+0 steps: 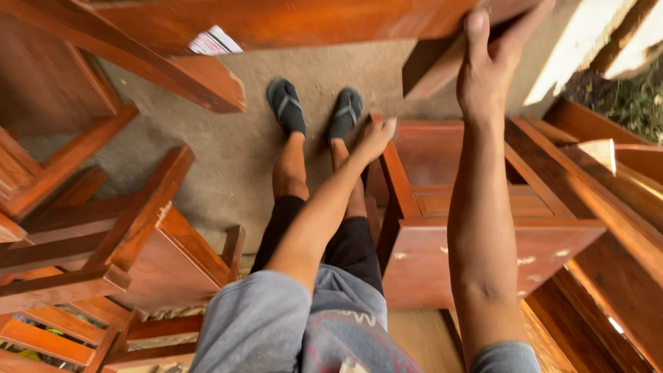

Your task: The person sands the surface of a wooden chair with a small piece of sandpaper, moving it along the legs, slats, and frame of the chair and turning the chair to reach different areas.

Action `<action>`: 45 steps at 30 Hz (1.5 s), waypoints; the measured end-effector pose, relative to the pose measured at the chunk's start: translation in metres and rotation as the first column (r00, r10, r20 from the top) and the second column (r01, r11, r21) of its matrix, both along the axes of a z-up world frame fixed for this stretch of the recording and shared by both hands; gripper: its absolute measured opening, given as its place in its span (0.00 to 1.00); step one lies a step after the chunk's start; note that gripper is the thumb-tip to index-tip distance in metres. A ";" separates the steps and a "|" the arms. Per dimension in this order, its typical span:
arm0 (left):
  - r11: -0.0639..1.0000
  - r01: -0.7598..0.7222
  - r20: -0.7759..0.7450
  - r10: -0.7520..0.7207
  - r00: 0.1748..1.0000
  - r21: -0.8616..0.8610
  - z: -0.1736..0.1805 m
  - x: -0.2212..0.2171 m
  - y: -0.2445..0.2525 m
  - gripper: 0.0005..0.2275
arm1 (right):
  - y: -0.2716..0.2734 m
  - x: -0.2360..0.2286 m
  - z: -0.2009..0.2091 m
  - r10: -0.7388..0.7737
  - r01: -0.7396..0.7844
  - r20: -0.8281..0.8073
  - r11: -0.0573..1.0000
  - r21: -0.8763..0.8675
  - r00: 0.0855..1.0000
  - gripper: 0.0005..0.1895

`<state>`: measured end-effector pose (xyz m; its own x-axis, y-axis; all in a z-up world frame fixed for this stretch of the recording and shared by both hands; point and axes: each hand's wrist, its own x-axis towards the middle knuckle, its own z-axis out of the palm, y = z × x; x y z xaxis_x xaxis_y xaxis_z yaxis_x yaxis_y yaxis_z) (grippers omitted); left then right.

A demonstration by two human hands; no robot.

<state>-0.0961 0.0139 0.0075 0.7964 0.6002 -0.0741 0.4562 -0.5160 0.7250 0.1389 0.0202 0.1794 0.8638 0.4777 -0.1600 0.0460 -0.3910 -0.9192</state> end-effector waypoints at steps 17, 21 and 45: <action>0.863 -0.147 -0.267 0.014 0.964 -0.484 0.201 -0.129 0.214 0.18 | 0.058 -0.261 0.025 0.185 0.163 -0.881 0.946 0.279 0.436 0.23; 0.878 -0.201 -0.402 0.011 0.916 -0.435 0.200 -0.147 0.260 0.17 | 0.104 -0.274 0.024 -0.015 0.002 -0.747 1.000 -0.018 0.665 0.21; 0.937 -0.316 0.523 0.347 0.779 -0.151 0.146 -0.085 0.438 0.39 | 0.240 -0.372 -0.114 -0.208 0.322 -0.626 0.944 0.073 0.751 0.19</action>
